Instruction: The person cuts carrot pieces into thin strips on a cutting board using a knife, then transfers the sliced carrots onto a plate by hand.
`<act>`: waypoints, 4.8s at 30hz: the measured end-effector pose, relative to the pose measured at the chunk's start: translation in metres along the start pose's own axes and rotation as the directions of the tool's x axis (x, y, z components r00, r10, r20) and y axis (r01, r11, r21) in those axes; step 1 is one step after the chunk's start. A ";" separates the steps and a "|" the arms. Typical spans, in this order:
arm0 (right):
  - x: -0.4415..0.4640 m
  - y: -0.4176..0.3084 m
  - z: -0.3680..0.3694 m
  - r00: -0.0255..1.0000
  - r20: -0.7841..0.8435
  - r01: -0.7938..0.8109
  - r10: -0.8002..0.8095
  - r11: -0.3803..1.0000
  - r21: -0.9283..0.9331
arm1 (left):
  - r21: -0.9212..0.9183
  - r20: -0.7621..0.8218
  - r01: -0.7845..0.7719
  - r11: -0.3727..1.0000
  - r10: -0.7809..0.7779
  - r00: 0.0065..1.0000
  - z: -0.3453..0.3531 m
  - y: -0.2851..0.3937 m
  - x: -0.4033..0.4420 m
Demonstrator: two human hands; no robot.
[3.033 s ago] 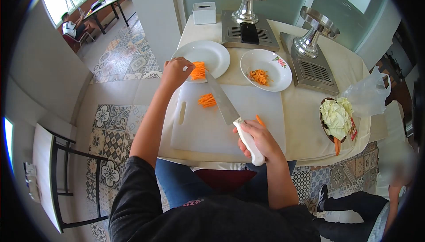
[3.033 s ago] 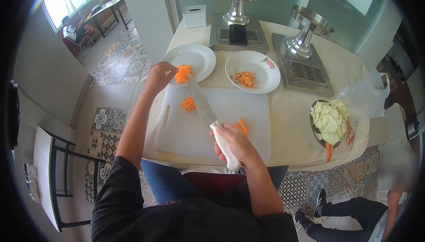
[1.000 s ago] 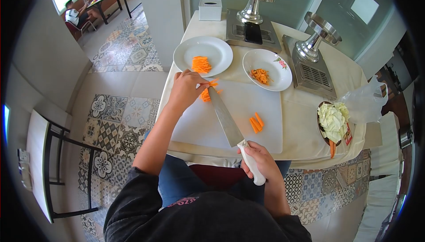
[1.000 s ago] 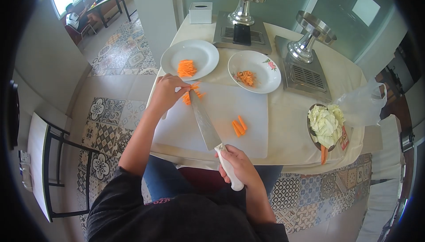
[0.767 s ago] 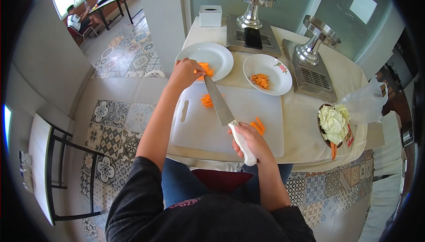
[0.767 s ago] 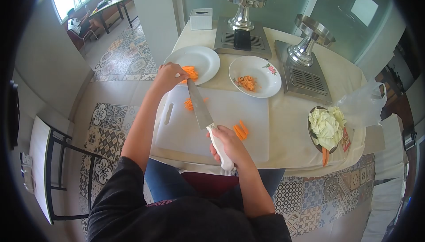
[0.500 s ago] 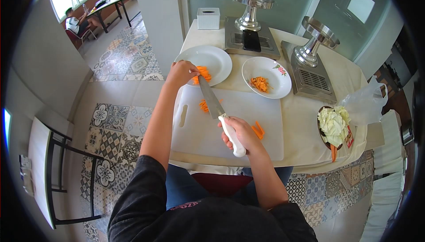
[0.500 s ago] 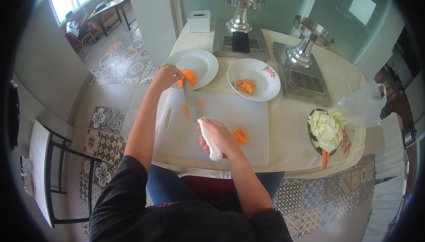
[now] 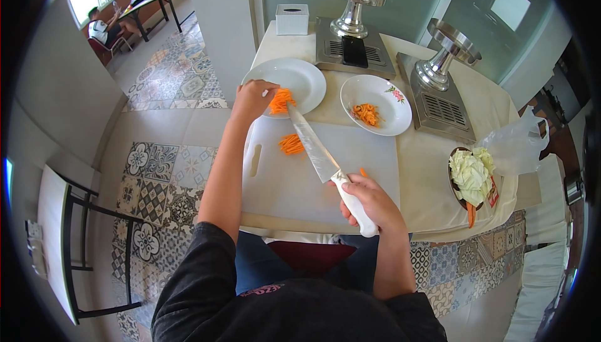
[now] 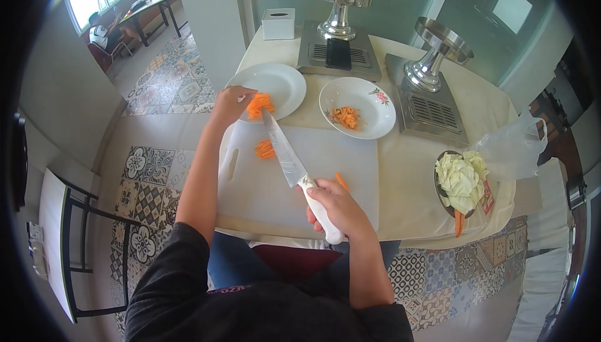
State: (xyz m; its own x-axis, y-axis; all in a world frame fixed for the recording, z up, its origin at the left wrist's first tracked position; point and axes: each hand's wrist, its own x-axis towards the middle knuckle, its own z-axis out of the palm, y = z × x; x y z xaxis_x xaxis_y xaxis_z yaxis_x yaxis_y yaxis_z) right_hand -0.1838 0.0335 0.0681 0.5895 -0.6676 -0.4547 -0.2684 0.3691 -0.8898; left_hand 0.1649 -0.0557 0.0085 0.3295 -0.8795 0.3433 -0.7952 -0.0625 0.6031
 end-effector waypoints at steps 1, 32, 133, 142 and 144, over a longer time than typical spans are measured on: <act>0.000 -0.004 0.000 0.999 -0.034 0.028 -0.031 0.997 -0.078 | -0.072 -0.007 0.094 0.993 -0.095 0.995 -0.002 0.000 -0.002; 0.052 -0.059 0.032 0.966 -0.229 -0.046 -0.116 0.798 -0.600 | 0.208 0.219 0.259 0.943 -0.303 0.928 0.023 0.019 -0.047; -0.062 0.066 -0.033 0.989 0.055 -0.143 0.136 0.979 0.148 | -0.148 0.224 -0.261 0.954 0.290 0.930 0.004 0.039 -0.093; -0.067 0.063 -0.035 0.991 0.048 -0.129 0.124 0.985 0.118 | -0.090 0.208 -0.023 0.996 0.042 0.977 -0.008 0.046 -0.090; -0.068 0.064 -0.041 0.990 0.033 -0.137 0.134 0.982 0.126 | -0.059 0.223 0.010 0.998 0.003 0.975 -0.008 0.046 -0.090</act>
State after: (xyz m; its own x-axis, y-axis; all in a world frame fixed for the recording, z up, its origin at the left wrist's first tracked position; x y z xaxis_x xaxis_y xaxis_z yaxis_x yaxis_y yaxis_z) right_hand -0.2720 0.0759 0.0404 0.5727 -0.5905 -0.5686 -0.2483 0.5361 -0.8068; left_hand 0.1028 0.0246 0.0111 0.2048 -0.9629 0.1757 -0.7604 -0.0435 0.6480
